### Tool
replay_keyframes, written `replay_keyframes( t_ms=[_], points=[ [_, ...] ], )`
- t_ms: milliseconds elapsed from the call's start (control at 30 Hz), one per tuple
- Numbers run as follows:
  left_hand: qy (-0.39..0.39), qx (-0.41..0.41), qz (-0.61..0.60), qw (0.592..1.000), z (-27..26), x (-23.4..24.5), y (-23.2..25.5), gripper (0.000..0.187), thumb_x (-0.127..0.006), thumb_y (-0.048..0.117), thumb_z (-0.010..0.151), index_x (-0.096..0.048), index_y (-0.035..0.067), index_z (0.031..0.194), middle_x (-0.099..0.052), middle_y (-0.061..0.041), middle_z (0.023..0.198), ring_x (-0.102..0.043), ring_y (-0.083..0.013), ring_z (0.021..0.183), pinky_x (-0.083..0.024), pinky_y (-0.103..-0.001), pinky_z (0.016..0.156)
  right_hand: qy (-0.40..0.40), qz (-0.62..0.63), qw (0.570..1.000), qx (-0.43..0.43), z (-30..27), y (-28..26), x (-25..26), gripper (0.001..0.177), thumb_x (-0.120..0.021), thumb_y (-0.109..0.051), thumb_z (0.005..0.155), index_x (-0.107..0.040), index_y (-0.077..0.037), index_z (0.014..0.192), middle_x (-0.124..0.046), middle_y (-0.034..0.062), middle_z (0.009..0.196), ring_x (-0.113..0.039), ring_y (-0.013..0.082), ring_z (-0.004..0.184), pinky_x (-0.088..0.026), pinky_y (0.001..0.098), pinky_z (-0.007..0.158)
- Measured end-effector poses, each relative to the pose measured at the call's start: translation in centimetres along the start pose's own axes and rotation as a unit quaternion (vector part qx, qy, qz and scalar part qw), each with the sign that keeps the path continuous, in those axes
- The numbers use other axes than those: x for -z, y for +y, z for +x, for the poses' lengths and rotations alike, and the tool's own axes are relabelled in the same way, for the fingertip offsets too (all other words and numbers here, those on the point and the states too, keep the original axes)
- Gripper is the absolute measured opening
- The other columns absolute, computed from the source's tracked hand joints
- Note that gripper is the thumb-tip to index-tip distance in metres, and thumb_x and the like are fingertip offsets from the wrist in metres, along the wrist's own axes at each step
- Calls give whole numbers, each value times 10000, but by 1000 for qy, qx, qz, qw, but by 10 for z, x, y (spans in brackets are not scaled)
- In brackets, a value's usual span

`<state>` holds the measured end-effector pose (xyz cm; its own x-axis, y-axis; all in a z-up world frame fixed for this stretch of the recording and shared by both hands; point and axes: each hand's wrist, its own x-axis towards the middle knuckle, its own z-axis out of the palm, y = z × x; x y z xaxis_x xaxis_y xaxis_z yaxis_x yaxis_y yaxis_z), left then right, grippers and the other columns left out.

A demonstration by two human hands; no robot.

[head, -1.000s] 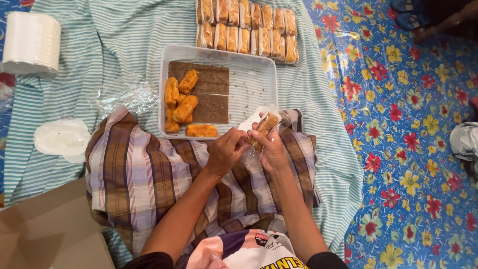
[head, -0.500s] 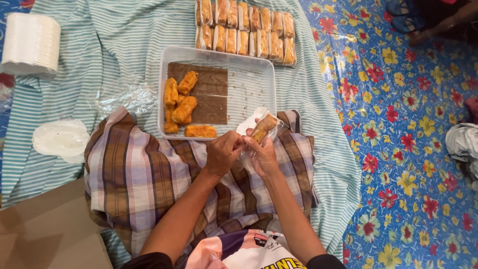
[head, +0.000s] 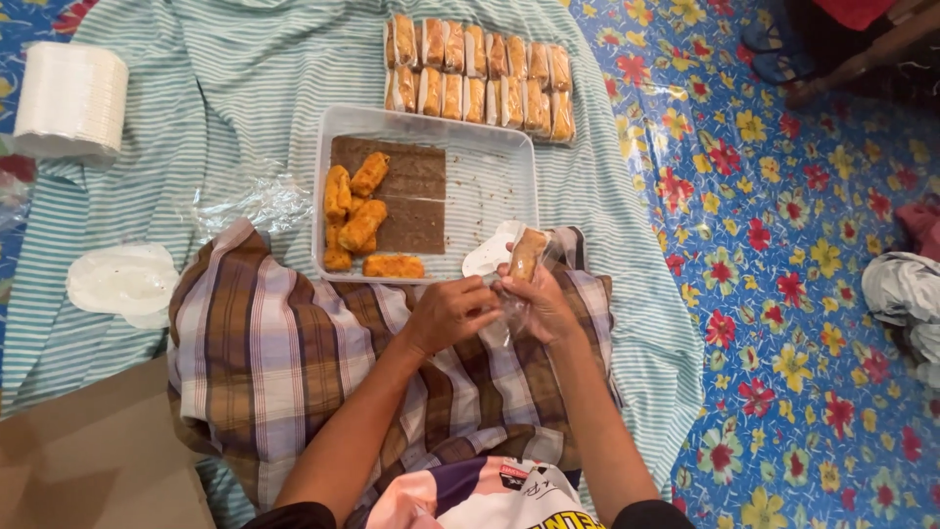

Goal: Wrapping individual fried snacks in small pieces of white paper.

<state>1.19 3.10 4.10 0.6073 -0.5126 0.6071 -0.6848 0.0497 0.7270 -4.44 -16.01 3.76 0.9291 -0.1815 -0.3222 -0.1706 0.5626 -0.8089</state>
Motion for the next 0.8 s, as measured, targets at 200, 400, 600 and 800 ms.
replay_keyframes(
  t_ms=[200, 400, 600, 800],
  points=[
    [85, 50, -116, 988, 10, -1, 3, 158, -830, 167, 852, -708, 153, 753, -623, -17, 711, -623, -203, 580, -510, -299, 547, -50, -144, 984, -93, -15, -24, 17, 488, -832, 17, 730, -626, -36, 1169, -680, 84, 826, -713, 182, 685, -599, 318, 562],
    [78, 237, -169, 953, -2, -6, -27, 470, -896, 317, 819, -715, 130, 1210, -695, -78, 1040, -718, -209, 929, -568, -266, 720, -264, -263, 909, -185, -20, -66, -34, 415, -797, 90, 752, -592, 15, 1105, -667, 127, 815, -715, 215, 649, -568, 329, 524],
    [-39, 258, -228, 938, 0, -5, -26, 267, -822, 295, 893, -782, 131, 1100, -765, -122, 993, -739, -264, 987, -582, -369, 803, -304, -351, 849, -251, -8, -57, -11, 525, -823, 61, 735, -630, -9, 1218, -702, 91, 837, -690, 146, 661, -561, 283, 515],
    [6, 415, -310, 855, -4, -7, -28, 118, -767, 187, 927, -772, 77, 971, -720, -124, 890, -679, -164, 711, -644, -303, 518, -265, -429, 823, -260, -3, -73, -11, 497, -819, 62, 732, -663, -36, 1194, -755, 146, 863, -750, 204, 674, -603, 312, 537]
  ],
)
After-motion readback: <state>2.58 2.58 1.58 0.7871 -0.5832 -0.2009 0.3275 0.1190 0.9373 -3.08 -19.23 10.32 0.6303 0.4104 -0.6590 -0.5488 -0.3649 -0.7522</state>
